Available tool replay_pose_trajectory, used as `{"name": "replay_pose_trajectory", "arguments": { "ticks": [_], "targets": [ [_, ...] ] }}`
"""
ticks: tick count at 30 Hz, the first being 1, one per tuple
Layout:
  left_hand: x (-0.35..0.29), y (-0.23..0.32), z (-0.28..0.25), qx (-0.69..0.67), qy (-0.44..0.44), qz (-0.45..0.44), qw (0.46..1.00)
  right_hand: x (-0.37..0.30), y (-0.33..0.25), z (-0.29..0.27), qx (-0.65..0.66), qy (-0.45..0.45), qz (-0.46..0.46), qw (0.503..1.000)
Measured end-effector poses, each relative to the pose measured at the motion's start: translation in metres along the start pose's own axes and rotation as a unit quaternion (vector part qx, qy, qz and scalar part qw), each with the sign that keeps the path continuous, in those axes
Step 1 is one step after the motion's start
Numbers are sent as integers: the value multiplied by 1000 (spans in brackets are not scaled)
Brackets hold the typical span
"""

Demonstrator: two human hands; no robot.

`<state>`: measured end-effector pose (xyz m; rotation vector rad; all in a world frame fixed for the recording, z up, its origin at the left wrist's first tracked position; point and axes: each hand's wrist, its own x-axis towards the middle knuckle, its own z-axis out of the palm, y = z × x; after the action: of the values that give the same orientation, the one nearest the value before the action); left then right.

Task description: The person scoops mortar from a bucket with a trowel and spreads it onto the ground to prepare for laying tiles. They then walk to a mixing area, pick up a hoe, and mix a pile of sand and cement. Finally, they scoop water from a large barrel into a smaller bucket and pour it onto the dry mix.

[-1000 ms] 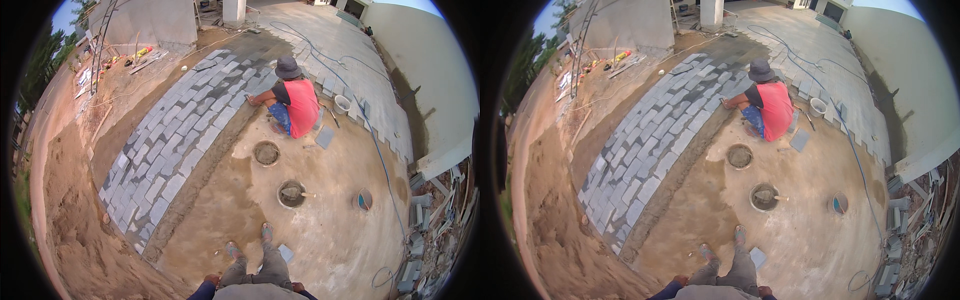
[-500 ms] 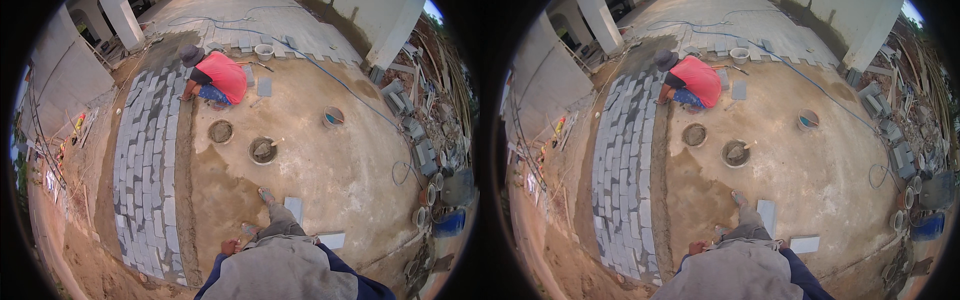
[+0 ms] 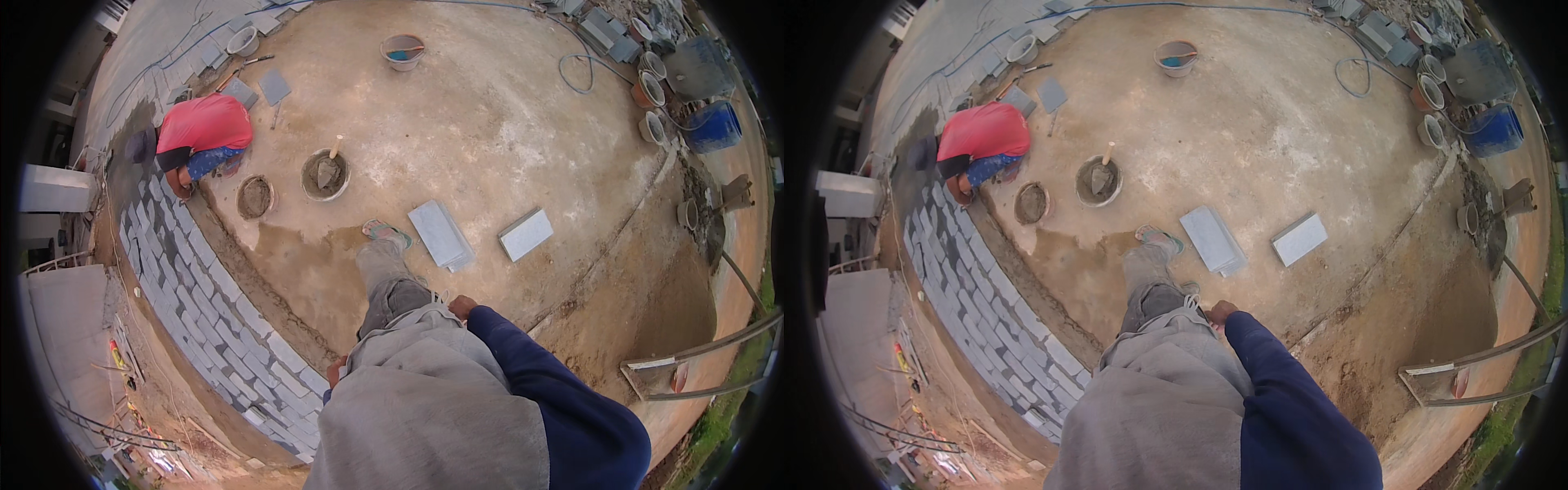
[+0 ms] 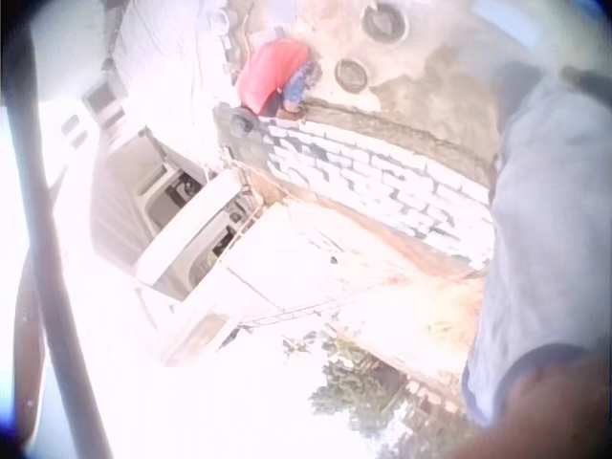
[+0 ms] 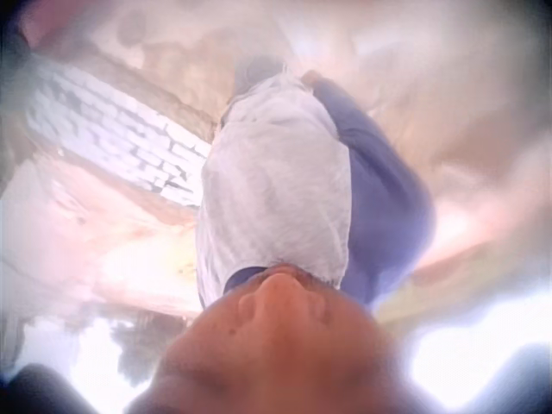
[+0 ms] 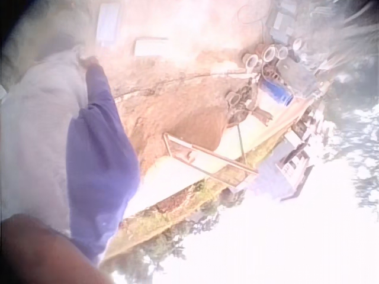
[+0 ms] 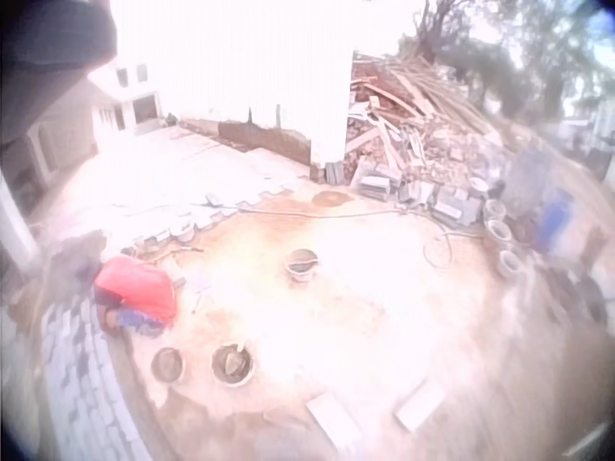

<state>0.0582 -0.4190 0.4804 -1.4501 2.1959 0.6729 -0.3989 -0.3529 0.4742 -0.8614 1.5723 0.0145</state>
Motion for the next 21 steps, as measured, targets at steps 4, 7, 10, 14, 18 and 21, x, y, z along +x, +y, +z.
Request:
{"name": "replay_pose_trajectory", "arguments": {
  "ticks": [4, 7, 10, 14, 18, 21],
  "targets": [
    [-8, -11, -11, 44, 20, 41, 998, -5, 11, 41, -142, -9, -61, 988],
    [0, 18, -40, -146, 47, -8, 988, 4, 29, 43, -119, 0, -31, 992],
    [-8, 30, -80, -489, 20, -220, 844, -2, -16, 19, -82, 2, -1, 997],
    [22, 58, -79, -595, 38, -223, 771, 16, 13, -45, -320, -19, -103, 942],
    [31, 47, -36, -575, 95, -81, 809, 31, -15, -100, -237, 84, -40, 967],
    [28, 61, -16, -539, 19, -168, 825, 33, -37, -130, -260, 149, -22, 954]
  ]
}}
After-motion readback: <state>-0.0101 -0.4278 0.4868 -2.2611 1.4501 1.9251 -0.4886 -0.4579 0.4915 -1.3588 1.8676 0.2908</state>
